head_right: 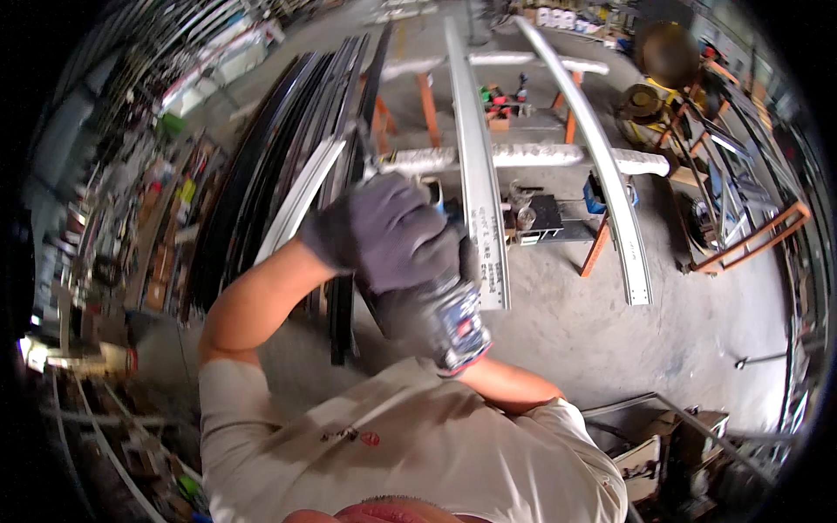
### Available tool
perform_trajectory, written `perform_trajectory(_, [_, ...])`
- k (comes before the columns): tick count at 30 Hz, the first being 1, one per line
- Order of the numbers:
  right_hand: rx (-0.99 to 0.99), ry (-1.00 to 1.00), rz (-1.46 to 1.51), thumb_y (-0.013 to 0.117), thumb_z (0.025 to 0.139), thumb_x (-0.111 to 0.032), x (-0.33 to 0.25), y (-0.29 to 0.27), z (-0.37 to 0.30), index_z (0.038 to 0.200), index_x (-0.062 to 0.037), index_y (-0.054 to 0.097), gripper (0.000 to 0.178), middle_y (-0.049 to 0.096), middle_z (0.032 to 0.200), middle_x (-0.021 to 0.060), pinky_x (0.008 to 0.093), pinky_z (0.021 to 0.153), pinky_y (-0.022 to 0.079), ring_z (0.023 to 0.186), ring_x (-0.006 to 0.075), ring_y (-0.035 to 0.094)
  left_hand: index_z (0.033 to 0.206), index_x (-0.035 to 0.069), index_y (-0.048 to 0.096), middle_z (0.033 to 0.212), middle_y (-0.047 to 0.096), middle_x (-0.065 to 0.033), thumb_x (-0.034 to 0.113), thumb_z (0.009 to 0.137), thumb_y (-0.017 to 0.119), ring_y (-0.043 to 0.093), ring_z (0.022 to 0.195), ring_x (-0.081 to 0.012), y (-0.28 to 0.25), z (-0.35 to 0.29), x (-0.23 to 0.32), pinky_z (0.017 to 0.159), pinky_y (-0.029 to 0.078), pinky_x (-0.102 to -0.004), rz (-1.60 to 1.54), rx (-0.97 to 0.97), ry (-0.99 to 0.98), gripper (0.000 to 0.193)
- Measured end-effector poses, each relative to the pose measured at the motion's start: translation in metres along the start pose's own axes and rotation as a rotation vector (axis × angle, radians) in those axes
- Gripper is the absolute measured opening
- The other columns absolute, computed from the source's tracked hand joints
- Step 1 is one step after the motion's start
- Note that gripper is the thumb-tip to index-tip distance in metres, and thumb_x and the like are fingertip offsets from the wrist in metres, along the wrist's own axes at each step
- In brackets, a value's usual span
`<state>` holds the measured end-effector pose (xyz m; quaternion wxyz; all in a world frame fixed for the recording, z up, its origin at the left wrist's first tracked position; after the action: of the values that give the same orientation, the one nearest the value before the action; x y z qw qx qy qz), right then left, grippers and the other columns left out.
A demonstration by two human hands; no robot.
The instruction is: The person assembles a metal frame structure in a workshop. They attach metal brackets to long aluminum profiles using a cordless drill and then insert black rubber seals into the frame channels.
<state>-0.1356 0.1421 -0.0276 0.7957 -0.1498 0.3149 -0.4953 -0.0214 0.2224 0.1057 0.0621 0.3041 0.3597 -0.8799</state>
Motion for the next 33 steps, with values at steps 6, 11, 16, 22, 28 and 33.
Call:
perform_trajectory(6, [-0.030,0.712,1.159,0.055,0.093,-0.014,0.056,0.042,-0.098,0.112,-0.0016,0.062,0.023,0.063,0.096,0.0064,0.0304,0.074,0.049,0.084,0.0166,0.060,0.094,0.014,0.065,0.089,0.059,-0.0016,0.020,0.072,0.070,0.059,0.087,-0.0221,0.060,-0.020,0.025,0.084,0.053,-0.0397,0.078,-0.014,-0.255,0.024])
perform_trajectory(11, [0.009,0.919,1.231,0.063,0.088,-0.016,0.101,0.022,-0.096,0.107,-0.0021,0.063,0.023,0.059,0.081,0.0029,0.0294,0.068,0.045,0.072,0.0155,0.056,0.125,0.022,0.064,0.124,0.060,-0.0049,0.024,0.085,0.074,0.057,0.118,-0.0280,0.088,-0.103,0.046,0.101,0.049,-0.0468,0.098,0.009,-0.676,0.041])
perform_trajectory(16, [0.263,1.227,1.233,0.066,0.087,-0.017,0.177,0.022,-0.124,0.104,-0.0057,0.063,0.021,0.056,0.074,0.0009,0.0275,0.063,0.045,0.067,0.0129,0.053,0.139,0.014,0.054,0.131,0.058,-0.0167,0.018,0.085,0.071,0.054,0.125,-0.0367,0.095,-0.295,0.038,0.105,0.047,-0.0481,0.091,-0.461,-1.348,0.057])
perform_trajectory(22, [0.555,1.490,1.155,0.067,0.091,-0.017,0.210,0.003,-0.159,0.097,-0.0121,0.064,0.009,0.062,0.073,0.0032,0.0304,0.062,0.050,0.064,0.0171,0.059,0.152,0.014,0.041,0.145,0.048,-0.0171,0.038,0.079,0.076,0.043,0.138,-0.0366,0.102,-0.556,0.020,0.107,0.041,-0.0569,0.383,-1.017,-1.776,0.085])
perform_trajectory(28, [0.724,1.671,1.030,0.067,0.092,-0.017,0.179,0.008,-0.149,0.096,-0.0138,0.066,0.005,0.068,0.074,0.0027,0.0313,0.061,0.056,0.065,0.0192,0.066,0.158,0.014,0.033,0.141,0.049,-0.0107,0.039,0.077,0.081,0.050,0.129,-0.0313,0.123,-0.631,-0.003,0.101,0.045,-0.0556,0.455,-1.353,-1.851,0.097])
perform_trajectory(33, [0.801,1.662,0.919,0.066,0.093,-0.018,0.157,0.030,-0.116,0.097,-0.0132,0.065,0.006,0.066,0.072,0.0019,0.0300,0.060,0.055,0.065,0.0179,0.065,0.156,0.012,0.036,0.132,0.054,-0.0077,0.034,0.076,0.081,0.056,0.118,-0.0276,0.141,-0.652,-0.017,0.091,0.048,-0.0519,0.557,-1.354,-1.783,0.094])
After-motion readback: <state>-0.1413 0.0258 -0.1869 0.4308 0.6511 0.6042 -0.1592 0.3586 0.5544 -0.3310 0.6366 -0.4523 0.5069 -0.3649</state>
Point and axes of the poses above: each hand's wrist, its own z-axis towards the middle knuckle, its own y-axis out of the palm, x = y × z, the point moved 1 cm from there along z, towards the middle knuckle
